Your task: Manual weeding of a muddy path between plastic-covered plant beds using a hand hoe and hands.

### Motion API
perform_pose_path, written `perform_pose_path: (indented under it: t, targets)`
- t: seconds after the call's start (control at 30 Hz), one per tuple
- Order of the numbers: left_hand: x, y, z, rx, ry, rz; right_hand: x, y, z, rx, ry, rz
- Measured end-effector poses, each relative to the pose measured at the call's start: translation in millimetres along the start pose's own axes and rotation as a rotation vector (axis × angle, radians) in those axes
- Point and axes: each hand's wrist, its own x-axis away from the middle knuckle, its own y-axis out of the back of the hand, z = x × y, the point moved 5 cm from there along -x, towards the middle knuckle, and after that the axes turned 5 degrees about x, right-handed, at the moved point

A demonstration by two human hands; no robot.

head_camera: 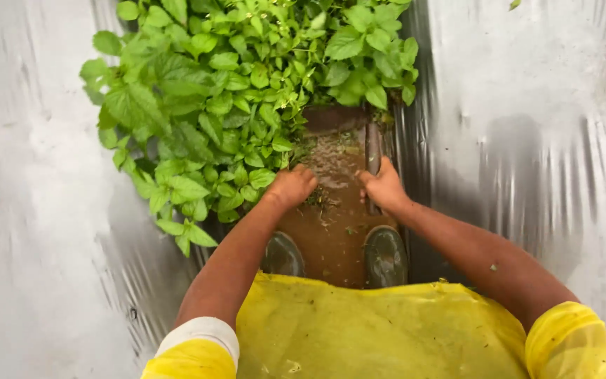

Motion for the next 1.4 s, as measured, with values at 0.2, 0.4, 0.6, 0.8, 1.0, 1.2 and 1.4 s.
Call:
perform_pose_path:
  t: [0.2,0.4,0.6,0.8,1.0,1.2,1.4]
  targets:
    - [34,-9,8,-0.132,0.017,0.113,18,-10,-48,0.026,-0.100,0.022]
    - [29,12,12,-0.203,-0.176,0.198,19,-14,-40,-0.173,-0.061,-0.127]
    - [60,29,10,0.090,-0.060,-0.261,40,-7,-31,-0.012,-0.077,-0.095]
    - [121,-46,0,0.015,0.334,-0.078,12,-30,-38,-0.043,0.011,-0.128]
    - [130,-10,-16,-0.105,0.369,-0.082,4,-29,-44,0.031,0.030,-0.031]
    - [102,75,-8,-0.137,0.330,-0.184,52,-41,-20,0.152,-0.026,0.051]
    - [52,101,-19,0.207,0.203,0.332,40,-38,-45,0.139,-0.048,0.125]
